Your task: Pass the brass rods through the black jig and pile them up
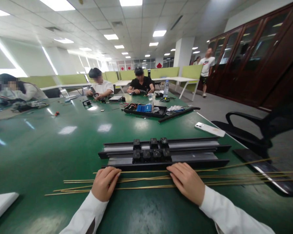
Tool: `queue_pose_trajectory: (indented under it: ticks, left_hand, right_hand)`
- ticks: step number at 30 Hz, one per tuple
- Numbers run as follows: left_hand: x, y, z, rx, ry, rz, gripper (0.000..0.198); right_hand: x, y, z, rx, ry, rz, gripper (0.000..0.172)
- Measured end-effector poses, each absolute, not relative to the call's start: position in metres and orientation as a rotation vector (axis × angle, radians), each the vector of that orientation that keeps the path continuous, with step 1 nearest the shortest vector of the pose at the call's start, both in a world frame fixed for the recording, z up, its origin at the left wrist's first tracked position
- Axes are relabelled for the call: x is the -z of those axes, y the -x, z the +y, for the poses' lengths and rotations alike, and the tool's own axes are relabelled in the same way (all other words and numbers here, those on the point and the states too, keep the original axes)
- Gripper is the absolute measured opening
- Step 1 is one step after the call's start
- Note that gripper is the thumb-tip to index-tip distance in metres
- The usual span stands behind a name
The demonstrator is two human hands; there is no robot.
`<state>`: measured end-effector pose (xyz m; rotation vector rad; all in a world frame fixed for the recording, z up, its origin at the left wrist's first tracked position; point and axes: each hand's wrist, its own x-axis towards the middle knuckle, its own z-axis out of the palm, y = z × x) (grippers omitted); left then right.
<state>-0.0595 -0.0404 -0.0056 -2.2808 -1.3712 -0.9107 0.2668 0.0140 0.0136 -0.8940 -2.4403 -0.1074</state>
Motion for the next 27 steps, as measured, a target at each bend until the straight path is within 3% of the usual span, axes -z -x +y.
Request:
queue_pose_trajectory:
  ticks: [9,27]
  left_hand:
    - [0.017,0.043,-0.042,0.946,2.39,-1.619,0.019]
    - [0.016,0.043,-0.039,1.021,2.355,-1.678,0.02]
  right_hand:
    - [-0.007,-0.282,0.028,-0.004,0.842,-2.429,0.024]
    - [-0.004,-0.284,0.028,-0.107,0.827,-2.451,0.024]
